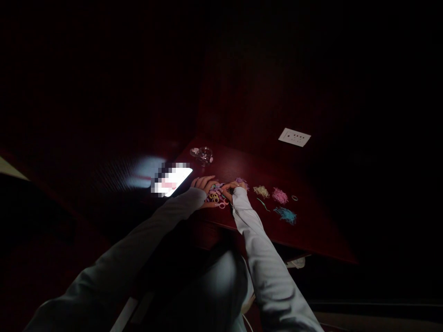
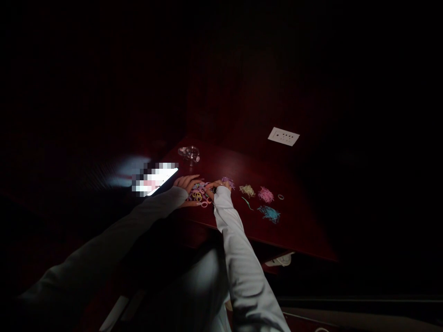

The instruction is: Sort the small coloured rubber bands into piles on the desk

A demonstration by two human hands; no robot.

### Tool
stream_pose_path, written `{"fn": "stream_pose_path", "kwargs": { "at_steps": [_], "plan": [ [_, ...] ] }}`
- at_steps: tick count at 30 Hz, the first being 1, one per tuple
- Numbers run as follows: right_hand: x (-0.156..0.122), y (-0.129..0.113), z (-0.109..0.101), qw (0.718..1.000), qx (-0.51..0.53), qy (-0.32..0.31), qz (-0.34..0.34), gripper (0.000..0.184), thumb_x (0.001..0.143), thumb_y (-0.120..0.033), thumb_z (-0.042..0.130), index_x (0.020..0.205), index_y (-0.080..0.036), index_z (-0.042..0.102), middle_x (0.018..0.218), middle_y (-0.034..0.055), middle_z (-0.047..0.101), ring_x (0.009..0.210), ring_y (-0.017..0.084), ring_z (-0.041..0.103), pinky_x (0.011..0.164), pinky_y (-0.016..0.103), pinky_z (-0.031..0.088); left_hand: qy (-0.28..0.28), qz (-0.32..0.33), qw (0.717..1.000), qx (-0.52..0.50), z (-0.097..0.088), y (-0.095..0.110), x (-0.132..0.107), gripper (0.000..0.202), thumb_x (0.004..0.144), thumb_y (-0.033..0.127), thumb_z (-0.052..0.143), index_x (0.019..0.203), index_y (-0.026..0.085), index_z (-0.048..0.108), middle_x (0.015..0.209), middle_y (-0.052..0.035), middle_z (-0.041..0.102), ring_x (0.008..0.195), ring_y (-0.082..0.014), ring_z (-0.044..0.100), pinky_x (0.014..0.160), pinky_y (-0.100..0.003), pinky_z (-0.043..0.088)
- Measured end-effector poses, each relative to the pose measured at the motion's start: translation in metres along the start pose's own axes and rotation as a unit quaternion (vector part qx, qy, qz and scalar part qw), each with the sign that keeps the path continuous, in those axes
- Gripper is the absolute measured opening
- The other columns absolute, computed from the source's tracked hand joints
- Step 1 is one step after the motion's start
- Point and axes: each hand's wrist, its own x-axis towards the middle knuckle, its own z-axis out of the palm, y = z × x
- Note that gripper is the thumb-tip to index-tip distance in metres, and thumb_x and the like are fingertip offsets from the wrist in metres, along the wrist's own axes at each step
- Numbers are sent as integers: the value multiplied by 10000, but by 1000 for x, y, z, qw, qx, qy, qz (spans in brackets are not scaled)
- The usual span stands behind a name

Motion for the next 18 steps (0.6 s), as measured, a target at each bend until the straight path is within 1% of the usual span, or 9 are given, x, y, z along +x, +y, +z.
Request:
{"fn": "stream_pose_path", "kwargs": {
  "at_steps": [3,5,7,10,12,13,15,16,18],
  "plan": [
    [2,4,0,999,42,26,9,341,908,-556,642,832,-265,804,965,47,745,1083,265,549,1038,470,377,12,19,1000,-12,-4,5,4,730,805,564,740,1431,229,567,1551,-144,519,1399,-346,482,1182,-512,327],
    [4,7,-1,996,80,36,20,318,870,-547,679,811,-258,798,935,48,745,1076,261,568,1052,467,376,28,18,999,-22,-7,12,3,711,839,539,713,1456,231,539,1554,-142,521,1403,-337,480,1183,-500,318],
    [6,10,0,991,125,40,25,296,820,-527,720,784,-241,786,902,47,743,1011,245,595,1038,456,394,35,8,999,-40,-10,17,3,701,855,519,699,1468,231,519,1553,-141,524,1405,-334,481,1176,-492,328],
    [10,16,3,980,194,29,39,361,758,-577,736,767,-218,771,838,53,734,864,224,616,914,412,463,47,-15,996,-79,-15,18,10,651,885,486,665,1469,241,510,1559,-124,518,1379,-324,502,1134,-479,384],
    [12,19,5,969,242,21,52,426,718,-639,743,769,-217,768,798,53,726,806,222,619,815,383,491,50,-27,992,-113,-17,13,21,578,916,450,623,1453,259,526,1528,-99,542,1296,-296,558,1077,-449,440],
    [12,20,6,962,265,19,56,445,698,-658,754,774,-220,768,782,51,722,795,224,624,779,372,498,46,-26,990,-134,-18,10,28,517,936,422,594,1426,260,554,1479,-89,577,1220,-268,595,1046,-425,464],
    [12,22,6,954,295,16,60,458,673,-669,774,794,-227,774,762,41,719,786,227,635,739,360,505,29,-18,986,-163,-20,6,42,354,1001,355,466,1282,243,649,1273,-65,676,1044,-215,627,974,-381,497],
    [12,22,6,952,301,17,60,460,670,-668,779,807,-229,777,755,36,716,778,226,637,728,358,506,38,-17,986,-162,-20,5,47,330,1016,330,426,1198,225,681,1185,-63,697,1008,-211,617,964,-372,499],
    [10,21,5,949,310,12,65,473,664,-673,782,827,-229,780,755,31,714,750,220,632,711,357,502,42,-3,990,-138,-18,6,54,294,1018,319,440,1081,207,705,1057,-62,705,970,-217,597,921,-367,502]
  ]
}}
